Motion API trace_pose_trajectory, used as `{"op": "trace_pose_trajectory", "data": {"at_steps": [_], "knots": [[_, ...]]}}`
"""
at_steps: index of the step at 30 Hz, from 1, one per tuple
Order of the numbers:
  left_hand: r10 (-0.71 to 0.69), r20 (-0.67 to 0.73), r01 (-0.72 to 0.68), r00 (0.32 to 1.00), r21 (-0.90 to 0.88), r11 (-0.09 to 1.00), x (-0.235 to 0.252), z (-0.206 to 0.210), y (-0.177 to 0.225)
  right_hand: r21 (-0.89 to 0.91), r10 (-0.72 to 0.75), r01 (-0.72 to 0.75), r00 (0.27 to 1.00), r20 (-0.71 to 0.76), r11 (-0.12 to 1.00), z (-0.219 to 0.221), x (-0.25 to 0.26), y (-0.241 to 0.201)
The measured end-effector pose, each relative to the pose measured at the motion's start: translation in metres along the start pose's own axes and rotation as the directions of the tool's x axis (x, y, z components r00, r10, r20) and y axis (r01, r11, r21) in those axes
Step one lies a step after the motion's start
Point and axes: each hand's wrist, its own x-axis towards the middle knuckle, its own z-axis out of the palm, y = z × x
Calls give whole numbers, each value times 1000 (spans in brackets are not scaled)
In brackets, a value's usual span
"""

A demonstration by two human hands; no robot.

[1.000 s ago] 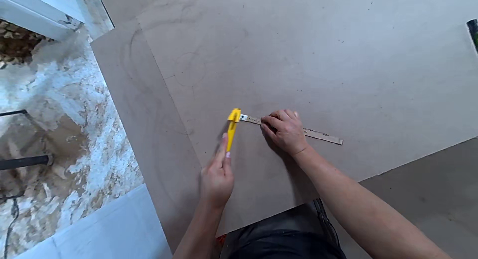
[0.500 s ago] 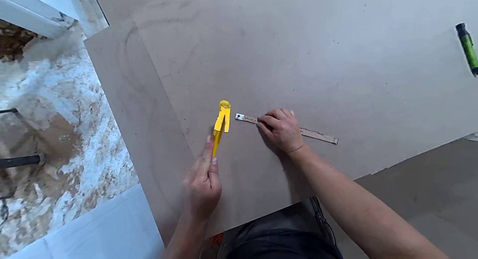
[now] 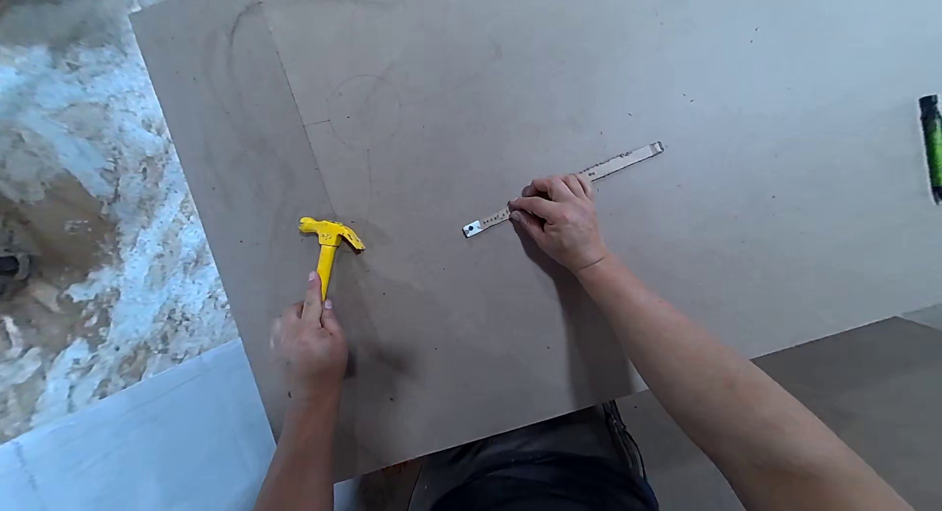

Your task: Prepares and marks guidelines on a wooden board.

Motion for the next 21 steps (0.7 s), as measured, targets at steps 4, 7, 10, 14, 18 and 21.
{"op": "trace_pose_trajectory", "data": {"at_steps": [4,7,10,14,18,21], "knots": [[21,-39,-24,999,-81,996,3,-9,38,2,7,-7,1000,1,1000,-2,-4,-2],[137,94,-111,986,-240,964,16,-17,105,-6,15,-15,1000,-1,1000,-1,-6,-2],[295,115,-232,948,-384,894,37,-3,177,-7,19,-19,1000,8,1000,-1,-6,-2],[336,-17,-305,942,-465,831,51,23,208,0,16,-16,1000,0,1000,-1,-5,-1],[325,-14,-281,946,-539,794,53,28,200,10,27,-27,1000,1,1000,-1,-8,-2],[309,-15,-266,951,-550,791,53,28,201,4,25,-25,1000,6,1000,-1,-7,-2]]}}
